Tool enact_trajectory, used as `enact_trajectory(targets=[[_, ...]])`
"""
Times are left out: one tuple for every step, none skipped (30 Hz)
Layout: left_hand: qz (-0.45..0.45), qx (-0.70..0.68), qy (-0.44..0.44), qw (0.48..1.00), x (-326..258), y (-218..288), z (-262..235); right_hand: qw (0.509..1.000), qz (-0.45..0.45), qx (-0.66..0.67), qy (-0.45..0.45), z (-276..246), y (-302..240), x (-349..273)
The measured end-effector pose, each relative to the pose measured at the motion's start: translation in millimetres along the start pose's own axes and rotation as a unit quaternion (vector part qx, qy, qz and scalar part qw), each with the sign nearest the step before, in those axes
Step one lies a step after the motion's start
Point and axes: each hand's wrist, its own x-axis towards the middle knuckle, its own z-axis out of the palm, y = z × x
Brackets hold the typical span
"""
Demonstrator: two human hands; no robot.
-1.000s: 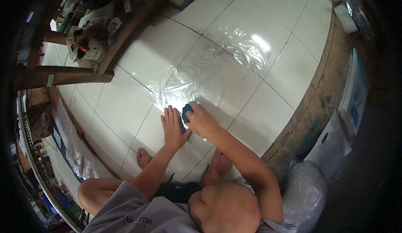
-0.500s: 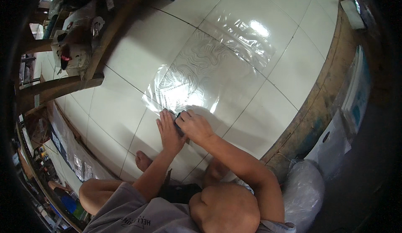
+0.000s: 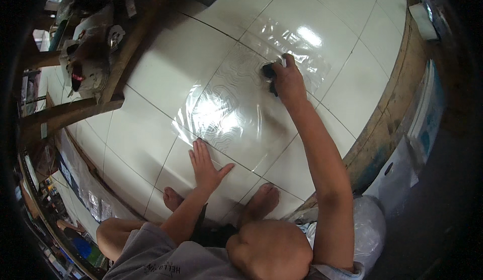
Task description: The person sits on a tiled floor and wipes a clear plastic sheet laid over the tiles using a dark cloth. They repeatedly rub the surface in circular and back-and-forth motions, occasionally lifting the sheet to wipe underneath or reposition it.
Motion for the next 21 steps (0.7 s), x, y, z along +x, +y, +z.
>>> enact_trajectory(targets=[[0.009, -0.001, 0.011, 1.0, 2, 0, 1, 1.0, 0.014, -0.011, 0.006, 2, -2, -7], [0.018, -0.003, 0.021, 1.0, 9, 0, 5, 1.0, 0.02, 0.018, 0.004, 1, 1, -7], [0.026, -0.006, 0.031, 0.999, 13, 1, 5, 1.0, -0.007, 0.022, -0.002, 2, -1, -14], [0.022, -0.006, 0.031, 0.999, 10, 1, 4, 0.999, -0.034, 0.024, -0.009, 5, -2, -23], [0.019, -0.007, 0.031, 0.999, 8, 1, 3, 0.998, -0.06, 0.026, -0.015, 5, -3, -34], [0.014, -0.005, 0.034, 0.999, 6, 0, 1, 0.992, -0.111, 0.053, -0.017, 3, -10, -45], [0.015, -0.01, 0.031, 0.999, 6, 0, -1, 0.991, -0.044, 0.101, -0.08, -5, -25, -55], [0.016, -0.015, 0.029, 0.999, 7, 1, -3, 0.967, -0.009, 0.237, -0.09, -6, -38, -70], [0.019, -0.019, 0.024, 0.999, 7, 2, -6, 0.98, -0.05, 0.151, -0.116, -4, -47, -83], [0.019, -0.023, 0.026, 0.999, 5, 3, -7, 0.973, -0.075, 0.183, -0.122, 5, -60, -105], [0.021, -0.028, 0.027, 0.999, 5, 4, -8, 0.972, -0.132, 0.126, -0.148, 15, -75, -123], [0.024, -0.036, 0.028, 0.999, 7, 6, -9, 0.964, -0.191, 0.071, -0.169, 25, -91, -140], [0.021, -0.024, 0.021, 0.999, 5, 2, -7, 0.961, -0.185, 0.097, -0.181, 30, -111, -157], [0.02, -0.017, 0.013, 1.0, 3, -1, -5, 0.954, -0.243, 0.08, -0.158, 46, -113, -170], [0.016, -0.009, 0.004, 1.0, 1, -3, -2, 0.951, -0.248, 0.091, -0.159, 57, -112, -176], [0.007, -0.009, 0.013, 1.0, 2, -2, -2, 0.948, -0.254, 0.104, -0.161, 65, -111, -179], [0.004, -0.016, 0.015, 1.0, 2, 0, -2, 0.944, -0.261, 0.117, -0.163, 72, -108, -181], [-0.002, -0.024, 0.015, 1.0, 2, 2, -4, 0.947, -0.246, 0.126, -0.164, 75, -103, -179], [-0.006, -0.029, 0.016, 0.999, 3, 3, -6, 0.954, -0.233, 0.123, -0.143, 72, -98, -169], [-0.006, -0.024, 0.015, 1.0, 2, 2, -7, 0.96, -0.221, 0.12, -0.124, 70, -90, -153], [-0.004, -0.02, 0.017, 1.0, 4, 2, -7, 0.976, -0.171, 0.05, -0.129, 73, -76, -129]])
